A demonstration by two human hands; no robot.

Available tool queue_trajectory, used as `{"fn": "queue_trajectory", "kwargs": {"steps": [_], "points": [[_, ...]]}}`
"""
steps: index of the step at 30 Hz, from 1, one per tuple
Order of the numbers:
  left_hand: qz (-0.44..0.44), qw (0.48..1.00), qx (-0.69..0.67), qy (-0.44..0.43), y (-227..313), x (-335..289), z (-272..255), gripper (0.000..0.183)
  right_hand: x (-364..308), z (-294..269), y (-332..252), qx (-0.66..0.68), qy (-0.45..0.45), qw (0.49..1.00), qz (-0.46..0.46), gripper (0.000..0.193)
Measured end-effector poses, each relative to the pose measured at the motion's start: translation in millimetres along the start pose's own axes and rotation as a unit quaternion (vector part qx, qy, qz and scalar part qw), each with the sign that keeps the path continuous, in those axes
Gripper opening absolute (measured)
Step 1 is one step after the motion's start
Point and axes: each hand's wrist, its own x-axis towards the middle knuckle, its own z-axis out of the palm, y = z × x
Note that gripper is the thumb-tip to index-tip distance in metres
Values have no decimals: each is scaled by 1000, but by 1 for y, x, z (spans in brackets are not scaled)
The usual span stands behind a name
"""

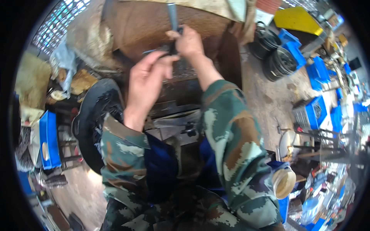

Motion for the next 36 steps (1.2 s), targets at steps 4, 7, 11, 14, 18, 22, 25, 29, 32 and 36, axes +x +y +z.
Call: {"fn": "queue_trajectory", "kwargs": {"steps": [4,7,11,14,18,22,25,29,32,36], "points": [[95,978,-105,-155,39,-28,32,19,-5,-14,-20,27,-28,996,85,37],[117,927,-199,-294,80,-54,45,5,-6,-22,-23,56,-44,992,107,35],[111,859,-359,-347,100,-91,56,4,-11,-7,-31,54,-46,991,116,38],[85,820,-403,-398,110,-97,55,14,-9,-10,-26,42,-46,991,119,37],[54,794,-415,-441,112,-104,54,21,-8,-8,-27,40,-43,989,132,35],[66,799,-417,-429,107,-104,50,22,-10,-8,-28,38,-42,989,135,33],[106,801,-467,-360,98,-116,62,23,-10,-7,-29,38,-43,990,132,33],[118,790,-479,-362,88,-113,56,23,-12,-6,-31,43,-44,990,131,32],[42,801,-431,-412,106,-103,56,22,-8,-13,-23,37,-40,991,126,32],[54,797,-449,-401,108,-111,61,21,-9,-10,-31,26,-36,993,110,32]]}}
